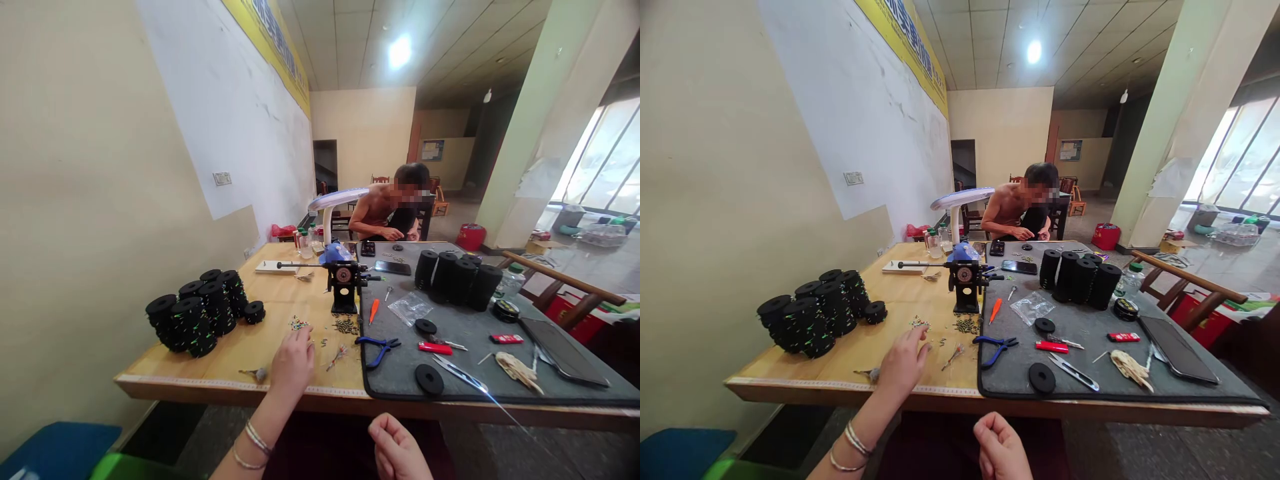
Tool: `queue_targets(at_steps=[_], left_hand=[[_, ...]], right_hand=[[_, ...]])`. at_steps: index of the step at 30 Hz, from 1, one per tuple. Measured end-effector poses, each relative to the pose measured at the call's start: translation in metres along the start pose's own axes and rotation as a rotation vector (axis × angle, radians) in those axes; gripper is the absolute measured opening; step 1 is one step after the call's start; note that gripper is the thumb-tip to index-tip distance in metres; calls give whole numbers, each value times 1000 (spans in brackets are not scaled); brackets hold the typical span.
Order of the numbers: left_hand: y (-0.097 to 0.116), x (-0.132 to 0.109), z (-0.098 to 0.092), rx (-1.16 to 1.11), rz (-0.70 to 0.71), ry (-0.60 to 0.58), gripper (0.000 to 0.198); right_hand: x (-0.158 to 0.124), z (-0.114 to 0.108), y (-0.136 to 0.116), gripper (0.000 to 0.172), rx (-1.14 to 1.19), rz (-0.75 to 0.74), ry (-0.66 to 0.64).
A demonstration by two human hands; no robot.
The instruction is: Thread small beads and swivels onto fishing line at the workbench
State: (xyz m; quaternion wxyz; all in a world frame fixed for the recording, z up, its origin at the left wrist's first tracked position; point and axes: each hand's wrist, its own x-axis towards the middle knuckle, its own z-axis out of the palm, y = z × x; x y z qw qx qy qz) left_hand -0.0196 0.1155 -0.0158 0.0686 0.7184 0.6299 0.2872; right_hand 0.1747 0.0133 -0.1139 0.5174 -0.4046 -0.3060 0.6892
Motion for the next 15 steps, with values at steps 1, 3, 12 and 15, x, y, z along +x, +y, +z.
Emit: queue_targets(at_steps=[1, 3, 12, 15], left_hand=[[-6, 1, 1, -5, -48, -12, 33], [-16, 2, 7, -22, -99, -36, 33], [-26, -8, 18, -360, -155, -13, 19], [-18, -34, 14, -561, -174, -68, 9]], right_hand=[[0, 1, 0, 52, -6, 1, -2], [-1, 4, -2, 52, -18, 3, -7], [-7, 9, -7, 52, 7, -6, 8], [-11, 13, -10, 49, -5, -5, 12]])
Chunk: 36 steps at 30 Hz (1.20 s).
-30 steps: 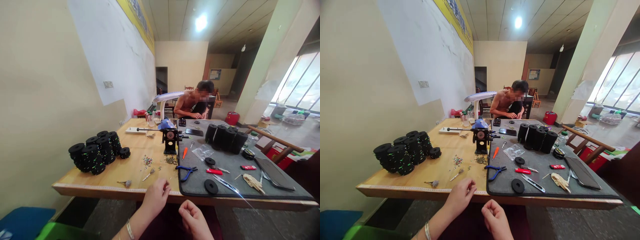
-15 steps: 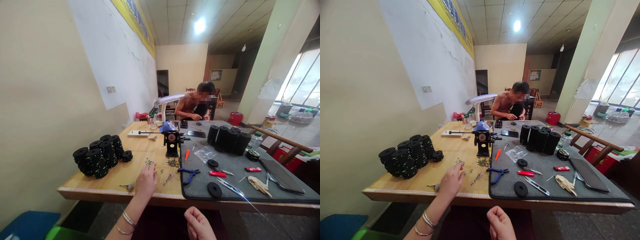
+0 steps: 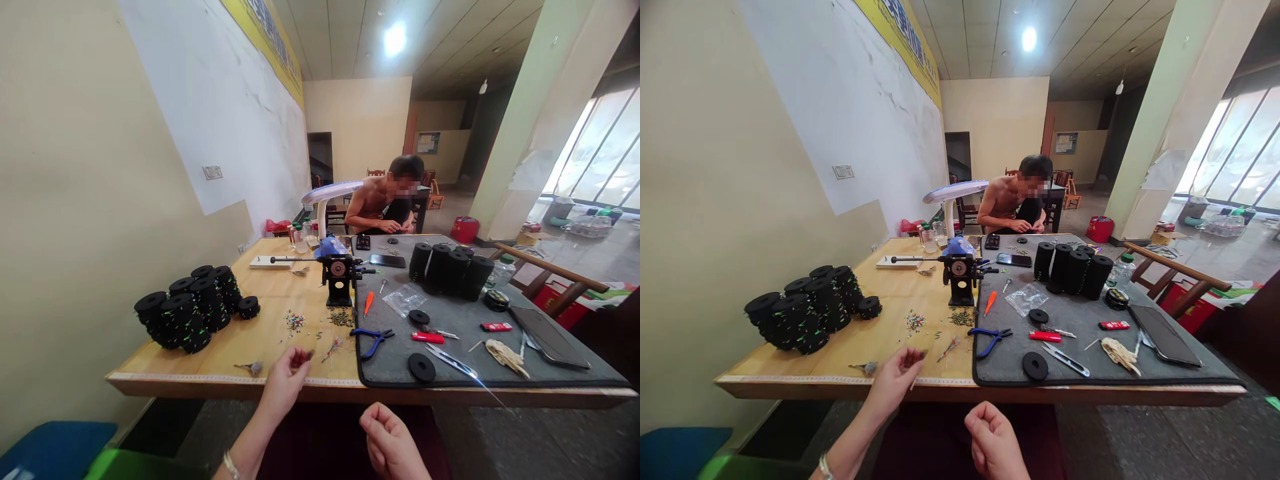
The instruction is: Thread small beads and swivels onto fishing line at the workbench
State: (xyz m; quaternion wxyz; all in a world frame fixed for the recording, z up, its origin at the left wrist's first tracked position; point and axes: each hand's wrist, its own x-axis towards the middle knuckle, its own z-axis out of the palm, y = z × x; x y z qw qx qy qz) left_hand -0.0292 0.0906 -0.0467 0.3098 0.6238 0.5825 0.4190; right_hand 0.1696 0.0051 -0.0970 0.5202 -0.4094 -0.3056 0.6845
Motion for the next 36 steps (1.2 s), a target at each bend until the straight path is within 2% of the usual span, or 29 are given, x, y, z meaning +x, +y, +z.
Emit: queue_targets(at_steps=[1, 3, 5, 7, 10, 13, 20, 36], left_hand=[[1, -12, 3, -97, -38, -38, 13], [5, -37, 11, -476, -237, -160, 18], [9, -58, 21, -701, -397, -244, 21], [13, -73, 30, -798, -492, -289, 23], [17, -83, 39, -832, -549, -329, 25], [18, -85, 44, -790, -535, -361, 24], [18, -86, 47, -625, -400, -374, 20], [18, -88, 52, -552, -326, -388, 18]], right_hand=[[-2, 2, -1, 47, -10, -8, 1], [-6, 6, -4, 45, -37, -23, 7], [-9, 10, -8, 44, -69, -24, 25], [-11, 14, -11, 44, -118, -19, 49], [-12, 17, -13, 43, -217, -17, 72], [-11, 19, -13, 41, -290, -20, 86], [-10, 20, -10, 37, -347, -37, 98], [-9, 14, -2, 27, -550, -170, 100]])
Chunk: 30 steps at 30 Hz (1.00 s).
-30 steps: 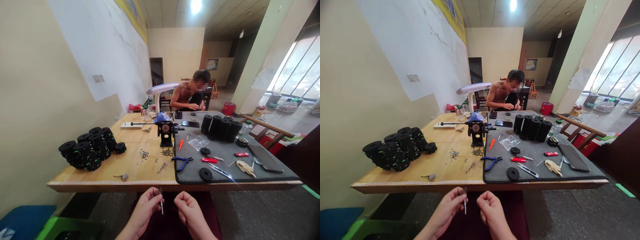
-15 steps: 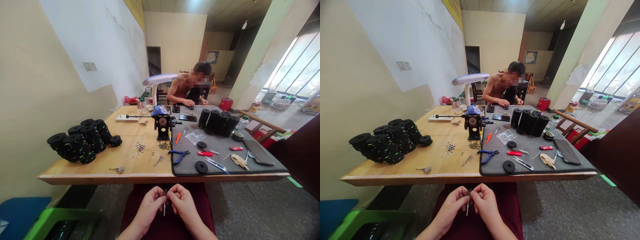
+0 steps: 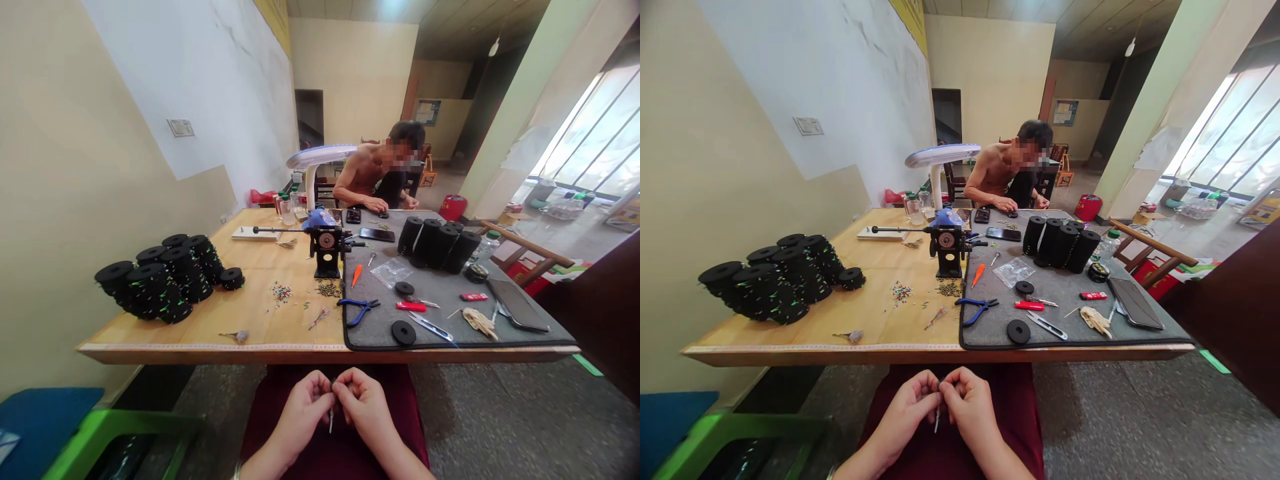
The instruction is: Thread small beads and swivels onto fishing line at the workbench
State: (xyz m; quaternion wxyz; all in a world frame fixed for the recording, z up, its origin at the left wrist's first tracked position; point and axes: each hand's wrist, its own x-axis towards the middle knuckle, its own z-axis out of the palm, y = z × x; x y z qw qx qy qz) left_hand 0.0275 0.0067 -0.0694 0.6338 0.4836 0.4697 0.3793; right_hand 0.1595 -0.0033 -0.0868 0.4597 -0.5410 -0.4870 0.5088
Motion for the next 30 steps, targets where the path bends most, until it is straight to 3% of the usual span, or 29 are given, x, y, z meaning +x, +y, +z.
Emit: queue_targets(at_steps=[19, 30], left_hand=[[-6, 1, 2, 11, 24, 5, 19], [-2, -1, 0, -396, -124, -53, 20]], right_hand=[[-1, -2, -3, 18, -128, -40, -5], [4, 1, 2, 28, 114, 115, -4]])
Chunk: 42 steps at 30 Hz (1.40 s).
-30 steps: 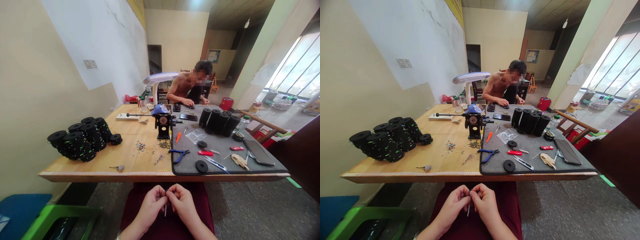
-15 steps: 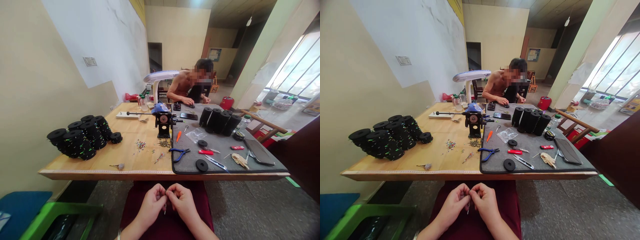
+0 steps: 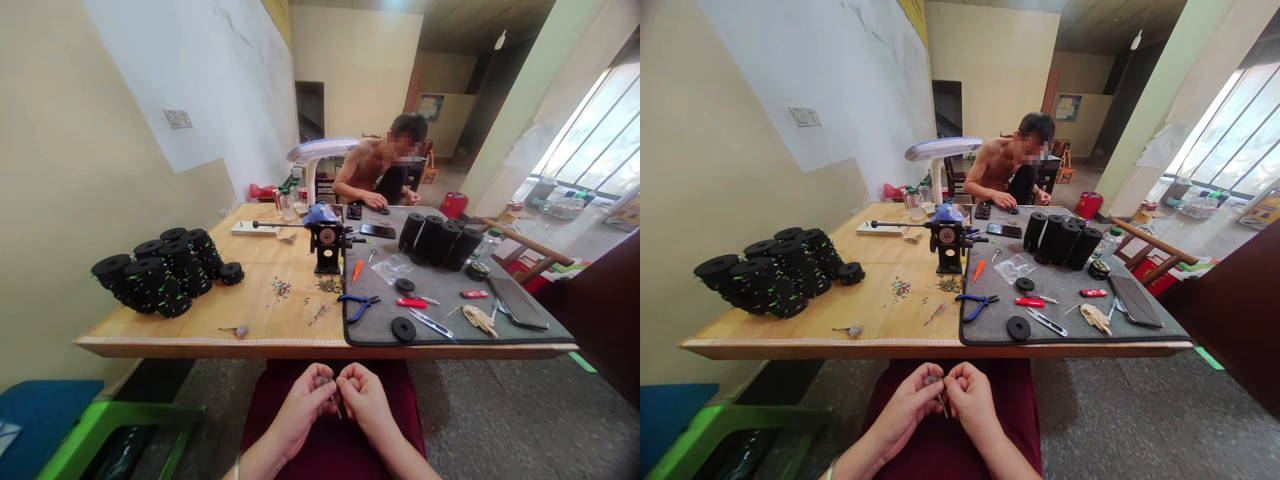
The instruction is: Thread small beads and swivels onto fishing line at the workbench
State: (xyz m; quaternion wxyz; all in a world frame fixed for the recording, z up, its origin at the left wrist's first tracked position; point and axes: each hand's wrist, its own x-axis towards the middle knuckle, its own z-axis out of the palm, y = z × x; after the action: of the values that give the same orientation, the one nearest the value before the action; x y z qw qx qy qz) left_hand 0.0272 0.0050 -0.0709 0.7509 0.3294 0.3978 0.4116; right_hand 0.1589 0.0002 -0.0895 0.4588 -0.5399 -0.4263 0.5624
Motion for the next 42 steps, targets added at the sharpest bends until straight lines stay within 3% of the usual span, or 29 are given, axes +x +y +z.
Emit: queue_targets(at_steps=[5, 19, 26, 42], left_hand=[[-1, 1, -1, -35, -23, -33, 20], [-8, 8, -8, -68, -9, 95, 26], [-11, 10, -12, -177, -69, 88, 27], [-12, 11, -12, -108, -36, 87, 26]], right_hand=[[1, 0, 2, 31, 93, 55, -17], [-8, -2, -2, 34, 60, 102, -34], [-8, 0, -2, 35, 52, 110, -56], [-6, 2, -2, 36, -1, 113, -60]])
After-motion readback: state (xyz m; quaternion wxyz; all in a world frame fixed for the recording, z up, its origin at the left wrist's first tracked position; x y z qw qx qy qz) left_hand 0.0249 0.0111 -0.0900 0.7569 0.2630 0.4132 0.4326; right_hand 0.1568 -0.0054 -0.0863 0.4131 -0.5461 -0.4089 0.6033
